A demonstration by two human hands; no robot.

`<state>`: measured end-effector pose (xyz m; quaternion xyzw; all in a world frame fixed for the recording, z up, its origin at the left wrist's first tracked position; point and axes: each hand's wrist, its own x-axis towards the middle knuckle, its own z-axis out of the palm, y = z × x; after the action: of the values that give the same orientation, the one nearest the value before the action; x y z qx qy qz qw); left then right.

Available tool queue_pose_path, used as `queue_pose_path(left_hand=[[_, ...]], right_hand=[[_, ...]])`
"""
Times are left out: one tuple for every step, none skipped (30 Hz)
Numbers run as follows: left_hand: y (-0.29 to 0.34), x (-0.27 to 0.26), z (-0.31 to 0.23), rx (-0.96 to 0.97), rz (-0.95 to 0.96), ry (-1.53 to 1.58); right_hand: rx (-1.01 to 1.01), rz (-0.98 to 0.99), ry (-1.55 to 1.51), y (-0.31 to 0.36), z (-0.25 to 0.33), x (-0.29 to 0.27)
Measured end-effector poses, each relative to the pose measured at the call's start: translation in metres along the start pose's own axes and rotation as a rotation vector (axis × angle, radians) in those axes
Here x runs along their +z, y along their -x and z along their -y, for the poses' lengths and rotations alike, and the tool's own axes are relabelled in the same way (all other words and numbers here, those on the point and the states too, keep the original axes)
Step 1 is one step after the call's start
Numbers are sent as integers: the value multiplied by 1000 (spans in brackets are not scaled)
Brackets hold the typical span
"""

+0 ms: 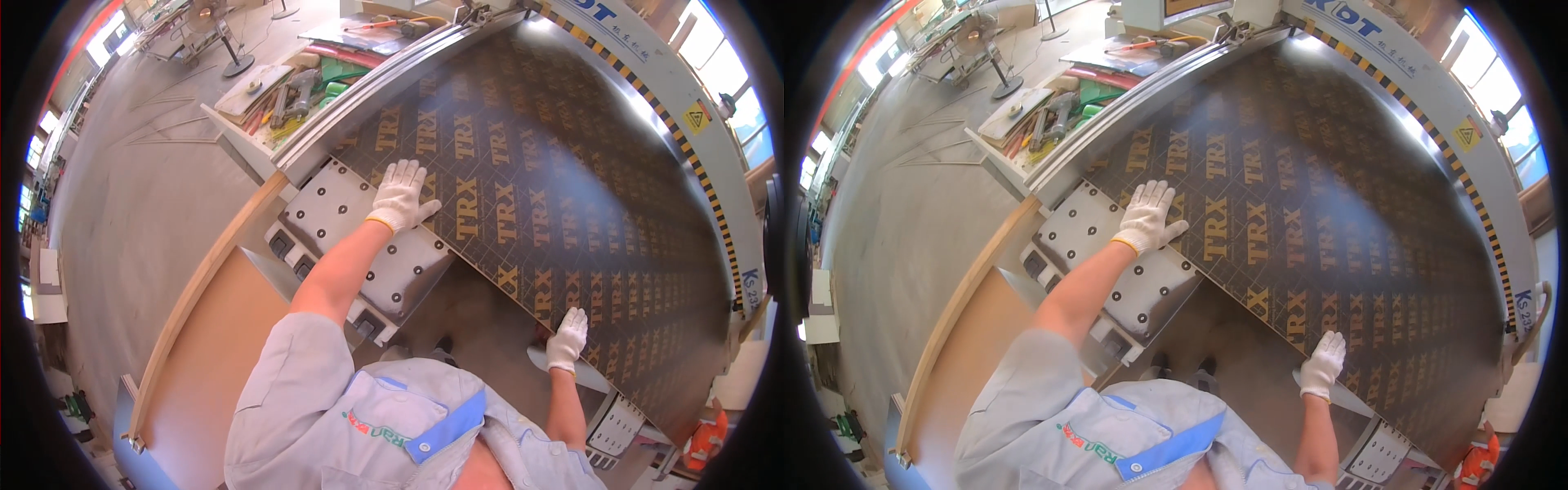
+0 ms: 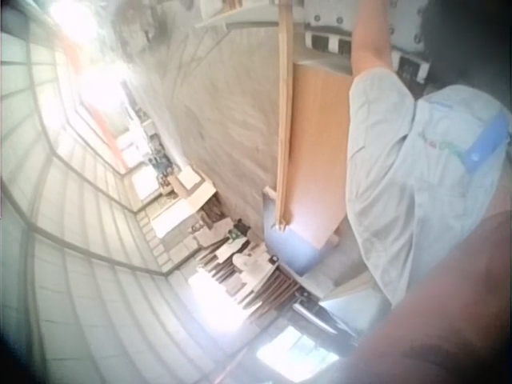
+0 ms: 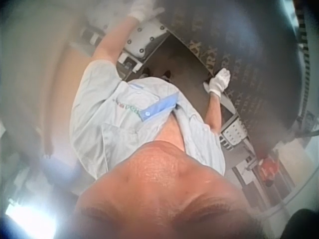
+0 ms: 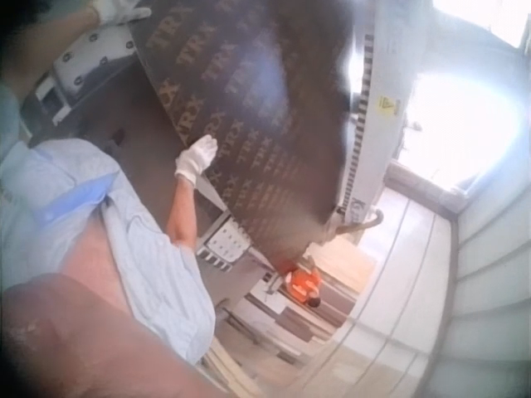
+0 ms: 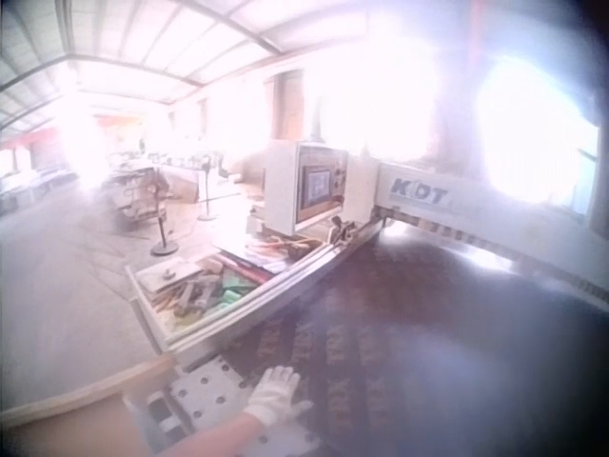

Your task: The person and another worker lift a wooden sheet and load it onto a panel saw machine, operate the machine's control panel to cut the sheet, and remove the wood trimmings. They reposition the sheet on the machine and subsequently unload it onto a stack.

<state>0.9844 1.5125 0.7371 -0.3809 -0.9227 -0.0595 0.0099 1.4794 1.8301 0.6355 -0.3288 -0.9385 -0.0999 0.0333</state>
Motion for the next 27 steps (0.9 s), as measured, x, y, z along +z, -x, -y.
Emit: queue_pose_path(left_hand=[[2, -1, 2, -9, 17, -6], [-1, 1, 3, -4, 12, -8], [0, 1, 2, -2, -15, 4], [1, 2, 2, 0, -42, 17], [1, 2, 3, 6, -42, 15], [0, -4, -2, -1, -17, 15], [0, -8, -6, -9, 7, 15], [1, -9, -9, 1, 11, 17], [1, -12, -9, -8, 20, 10], [2, -14, -9, -16, 30, 3], [2, -15, -10, -13, 30, 0], [2, -13, -10, -11, 20, 0], [3, -12, -10, -8, 9, 0], [5, -12, -11, -3, 11, -5], [7, -12, -11, -5, 11, -8], [9, -12, -11, -8, 11, -12], [9, -9, -11, -9, 10, -19], [8, -7, -13, 7, -16, -15], [6, -5, -15, 23, -42, -12], [4, -5, -15, 27, -46, -20], [4, -8, -19, 19, -22, -27], [5, -12, -19, 4, -1, -38], [7, -15, -17, 3, -5, -47], [13, -17, -17, 2, 11, -44], [19, -18, -18, 1, 26, -40], [30, -17, -23, 1, 29, -45], [30, -14, -28, -9, -8, -66]], right_hand=[[2, 13, 7, 1, -1, -2], [7, 9, 5, -1, -3, -5], [-2, -10, -3, -1, -4, -7], [-11, -28, -12, -1, -5, -9], [-5, -27, -13, -2, -5, -11], [-10, -31, 0, -1, -8, -11], [-16, -34, 13, 1, -11, -10], [-5, -30, 15, 5, -14, -10], [-14, -30, 26, 4, -11, -11], [-23, -31, 36, 3, -9, -13], [-19, -20, 22, 3, -10, -15], [-14, -19, 19, 5, -10, -15], [-28, -30, 16, 7, -11, -14], [-44, -41, 13, 9, -12, -13], [-43, -42, 7, 10, -11, -15], [-56, -44, -12, 12, -10, -16], [-69, -47, -33, 13, -10, -17], [-65, -51, -38, 13, -15, -15], [-131, -96, -55, 13, -20, -12], [-197, -142, -71, 12, -25, -10], [-191, -142, -77, 12, -28, -9], [-291, -164, -139, 9, -28, -14], [-391, -187, -200, 5, -27, -18], [-388, -185, -206, 10, -29, -20], [-437, -202, -231, 14, -30, -21], [-488, -220, -257, 19, -30, -22], [-493, -227, -287, 17, -29, -18]])
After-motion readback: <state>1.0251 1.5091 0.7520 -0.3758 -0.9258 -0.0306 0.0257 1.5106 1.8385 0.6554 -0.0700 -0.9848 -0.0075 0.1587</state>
